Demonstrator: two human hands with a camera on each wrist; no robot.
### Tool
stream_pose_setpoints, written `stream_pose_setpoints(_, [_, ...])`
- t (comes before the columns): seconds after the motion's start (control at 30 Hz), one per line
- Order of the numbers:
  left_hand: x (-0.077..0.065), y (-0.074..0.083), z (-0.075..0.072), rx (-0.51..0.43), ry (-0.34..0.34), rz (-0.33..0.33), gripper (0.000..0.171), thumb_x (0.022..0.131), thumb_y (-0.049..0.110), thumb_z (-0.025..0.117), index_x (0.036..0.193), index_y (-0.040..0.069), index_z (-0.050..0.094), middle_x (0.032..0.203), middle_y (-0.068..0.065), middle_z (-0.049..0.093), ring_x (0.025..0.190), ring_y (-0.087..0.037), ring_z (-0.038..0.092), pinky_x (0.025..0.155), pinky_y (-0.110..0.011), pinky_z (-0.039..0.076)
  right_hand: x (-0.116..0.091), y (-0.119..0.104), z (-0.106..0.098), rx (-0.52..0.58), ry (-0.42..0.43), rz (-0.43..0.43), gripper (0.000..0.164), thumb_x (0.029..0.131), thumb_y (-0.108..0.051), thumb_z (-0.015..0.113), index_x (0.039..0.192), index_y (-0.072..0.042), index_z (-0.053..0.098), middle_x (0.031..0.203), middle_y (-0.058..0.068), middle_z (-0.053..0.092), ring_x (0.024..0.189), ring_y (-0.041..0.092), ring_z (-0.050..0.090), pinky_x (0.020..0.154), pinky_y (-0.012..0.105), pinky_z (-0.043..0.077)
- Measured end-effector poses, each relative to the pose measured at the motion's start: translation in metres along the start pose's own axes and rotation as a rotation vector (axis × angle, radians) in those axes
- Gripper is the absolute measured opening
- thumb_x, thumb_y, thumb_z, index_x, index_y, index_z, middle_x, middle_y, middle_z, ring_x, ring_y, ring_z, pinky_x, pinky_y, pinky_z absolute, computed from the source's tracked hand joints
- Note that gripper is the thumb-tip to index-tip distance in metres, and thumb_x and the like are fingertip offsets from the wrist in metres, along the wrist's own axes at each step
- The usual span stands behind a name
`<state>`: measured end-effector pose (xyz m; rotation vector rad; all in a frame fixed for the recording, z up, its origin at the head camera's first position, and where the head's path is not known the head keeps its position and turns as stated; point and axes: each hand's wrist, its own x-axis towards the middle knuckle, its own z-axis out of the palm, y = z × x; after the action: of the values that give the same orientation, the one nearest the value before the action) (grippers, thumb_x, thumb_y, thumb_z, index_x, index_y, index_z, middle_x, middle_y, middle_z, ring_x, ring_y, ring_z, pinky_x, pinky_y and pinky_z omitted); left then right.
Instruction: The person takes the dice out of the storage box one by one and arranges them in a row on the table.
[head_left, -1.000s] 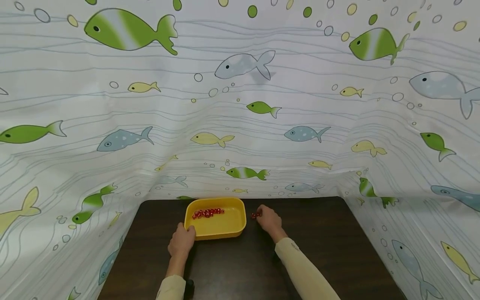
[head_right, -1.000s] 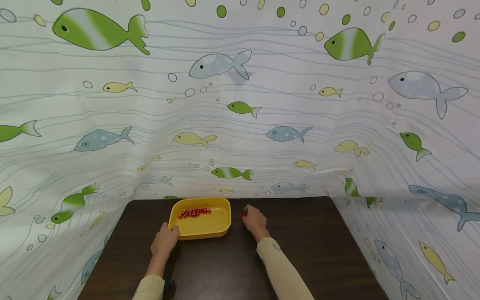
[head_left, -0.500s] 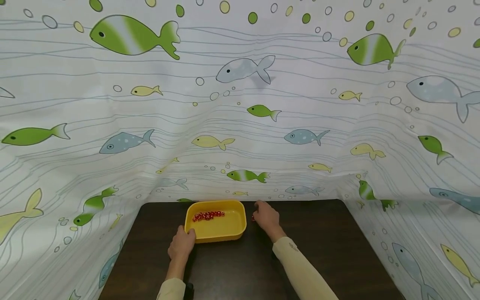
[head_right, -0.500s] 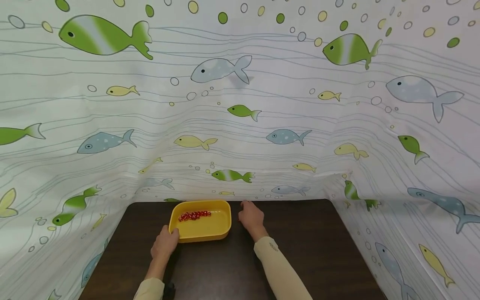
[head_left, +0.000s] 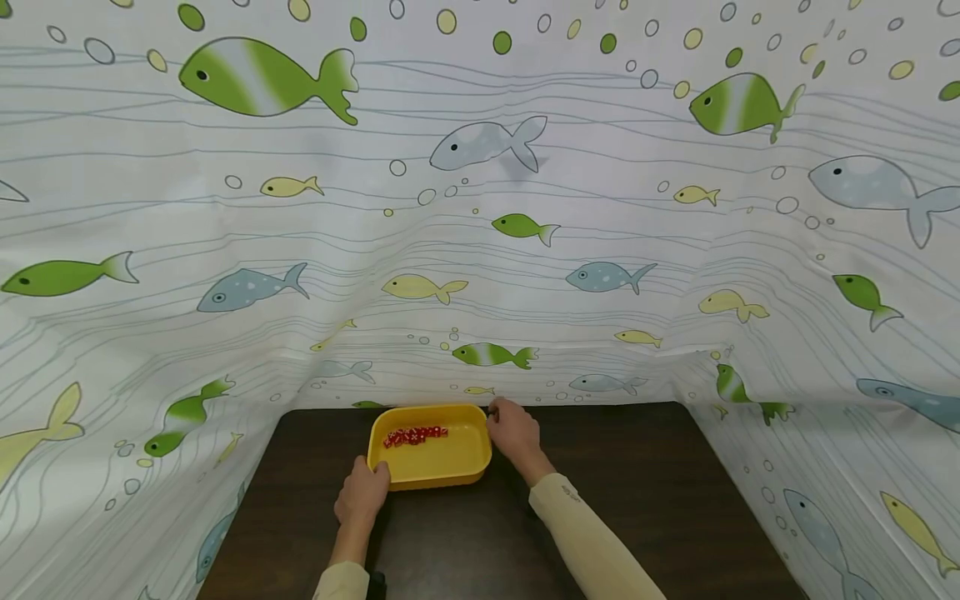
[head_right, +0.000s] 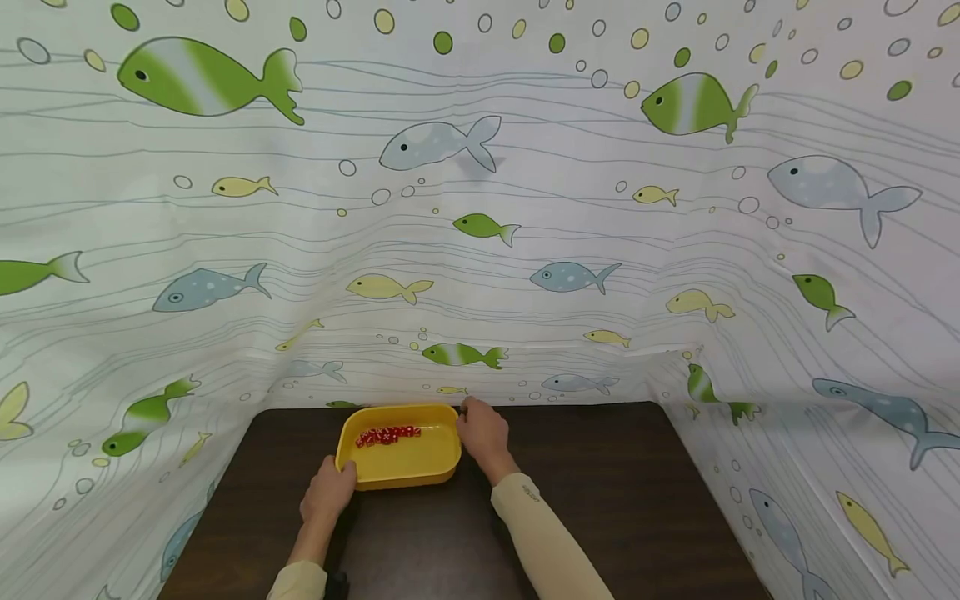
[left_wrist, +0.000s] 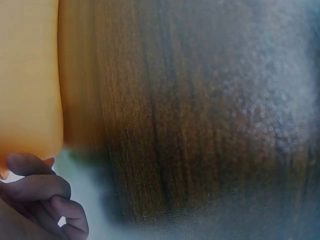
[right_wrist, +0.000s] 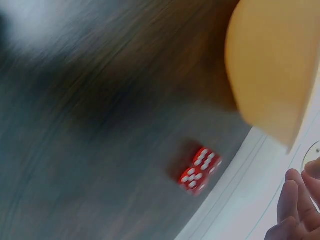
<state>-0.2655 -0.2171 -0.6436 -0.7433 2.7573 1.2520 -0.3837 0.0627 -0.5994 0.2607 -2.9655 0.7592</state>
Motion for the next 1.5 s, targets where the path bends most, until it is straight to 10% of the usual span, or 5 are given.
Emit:
stream_pose_setpoints(1.1, [0.001,0.001,0.000,0.018,0.012,-0.007,0.057,0.106,0.038,0.038,0.139,-0.008,0.047,0.104,-0.026,0.063,0.079,-0.033,0.056,0.079,-0.053,0.046,-0.005,-0.065,0.061,0.009,-0.173,-0.126,0.010,0.099,-0.021,0.073,0.107,-0.016,0.069,0.091,-0.004,0.067,0.072,0.014,0.054,0.070,0.032,0.050])
stream_pose_setpoints(1.5, [0.003,0.001,0.003,0.010,0.022,-0.013,0.055,0.107,0.036,0.039,0.140,-0.007,0.049,0.106,-0.026,0.065,0.080,-0.034,0.057,0.086,-0.058,0.046,-0.001,-0.069,0.080,-0.117,-0.119,-0.114,0.029,0.099,-0.028,0.074,0.125,-0.016,0.072,0.120,0.003,0.071,0.102,0.020,0.065,0.098,0.042,0.058])
